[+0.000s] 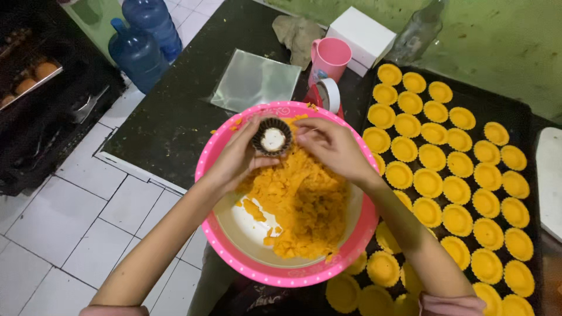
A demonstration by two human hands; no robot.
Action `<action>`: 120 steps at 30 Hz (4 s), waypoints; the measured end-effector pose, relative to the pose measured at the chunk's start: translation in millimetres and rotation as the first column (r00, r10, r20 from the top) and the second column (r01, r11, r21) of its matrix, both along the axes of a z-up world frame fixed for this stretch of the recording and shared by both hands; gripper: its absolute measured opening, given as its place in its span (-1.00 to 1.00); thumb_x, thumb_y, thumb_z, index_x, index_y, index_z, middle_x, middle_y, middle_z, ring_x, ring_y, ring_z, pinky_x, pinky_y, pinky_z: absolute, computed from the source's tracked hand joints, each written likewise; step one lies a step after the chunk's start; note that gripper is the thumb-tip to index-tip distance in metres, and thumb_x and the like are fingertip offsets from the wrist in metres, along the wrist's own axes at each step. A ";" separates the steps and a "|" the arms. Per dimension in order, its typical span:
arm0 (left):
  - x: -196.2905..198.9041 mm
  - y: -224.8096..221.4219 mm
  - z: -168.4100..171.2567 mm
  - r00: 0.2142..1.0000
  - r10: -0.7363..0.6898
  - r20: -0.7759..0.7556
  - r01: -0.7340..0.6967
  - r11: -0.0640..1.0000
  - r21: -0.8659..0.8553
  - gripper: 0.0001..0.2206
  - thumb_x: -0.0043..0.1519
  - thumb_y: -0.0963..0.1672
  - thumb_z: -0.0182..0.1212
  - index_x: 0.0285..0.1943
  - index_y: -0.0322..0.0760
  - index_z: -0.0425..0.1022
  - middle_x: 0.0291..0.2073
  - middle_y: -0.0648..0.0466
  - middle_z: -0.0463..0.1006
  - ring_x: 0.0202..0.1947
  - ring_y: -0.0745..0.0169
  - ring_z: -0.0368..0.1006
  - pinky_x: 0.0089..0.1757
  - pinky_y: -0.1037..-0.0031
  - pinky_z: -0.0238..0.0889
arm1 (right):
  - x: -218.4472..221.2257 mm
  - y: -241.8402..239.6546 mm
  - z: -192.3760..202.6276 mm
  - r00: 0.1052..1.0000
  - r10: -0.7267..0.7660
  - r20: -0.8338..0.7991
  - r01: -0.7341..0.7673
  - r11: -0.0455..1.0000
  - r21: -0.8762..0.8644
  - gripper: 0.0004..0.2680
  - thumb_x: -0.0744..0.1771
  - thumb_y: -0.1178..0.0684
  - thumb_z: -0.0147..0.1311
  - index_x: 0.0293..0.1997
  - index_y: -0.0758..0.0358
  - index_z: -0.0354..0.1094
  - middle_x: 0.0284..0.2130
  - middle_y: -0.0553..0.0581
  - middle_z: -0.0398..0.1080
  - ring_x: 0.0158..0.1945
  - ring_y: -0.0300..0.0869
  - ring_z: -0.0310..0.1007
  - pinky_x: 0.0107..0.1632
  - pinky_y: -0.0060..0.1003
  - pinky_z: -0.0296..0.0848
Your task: The person shapes dough into tart molds by hand, places the shaped tarts onto a baking tray, and then picks up several empty metal molds from a bucket.
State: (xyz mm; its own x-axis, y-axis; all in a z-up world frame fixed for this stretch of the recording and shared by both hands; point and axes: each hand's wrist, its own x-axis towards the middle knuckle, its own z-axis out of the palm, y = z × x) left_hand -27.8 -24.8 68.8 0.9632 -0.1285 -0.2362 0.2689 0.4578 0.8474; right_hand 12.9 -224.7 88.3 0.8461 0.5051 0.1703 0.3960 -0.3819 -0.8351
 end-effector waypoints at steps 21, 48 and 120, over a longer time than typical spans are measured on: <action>-1.7 11.2 -7.4 0.998 0.014 0.063 -0.019 0.997 0.073 -0.64 0.31 0.04 0.00 0.13 -0.24 0.29 -0.07 -0.08 0.40 -0.15 0.04 0.51 -0.27 0.20 0.55 | -83.4 -30.3 29.1 0.973 0.165 -0.164 -0.226 0.839 -0.495 -0.76 0.32 0.15 -0.14 0.04 0.27 0.40 0.02 0.27 0.40 0.11 0.11 0.40 0.15 -0.01 0.36; -14.6 4.5 8.2 0.982 -0.187 -0.003 0.186 0.973 0.133 -0.39 0.25 0.12 0.01 0.37 -0.29 0.19 0.33 -0.22 0.12 0.20 -0.09 0.27 -0.07 0.18 0.42 | -77.4 -36.5 -4.8 0.765 -0.009 -0.644 0.338 0.856 0.390 -0.42 0.29 0.19 0.01 0.45 0.42 -0.27 0.35 0.45 -0.11 0.33 0.21 0.10 0.21 0.10 0.25; -17.1 -1.7 -3.6 0.826 -0.327 0.458 -0.250 0.515 0.819 -0.71 0.24 -0.24 -0.10 0.13 -0.37 0.36 -0.25 -0.35 0.55 -0.28 -0.31 0.53 -0.24 0.10 0.41 | -42.8 26.7 -21.2 0.912 -0.225 0.343 0.276 0.955 -0.108 -0.84 0.32 0.08 0.07 -0.08 0.28 0.42 -0.35 0.31 0.52 -0.21 0.24 0.50 -0.17 0.01 0.48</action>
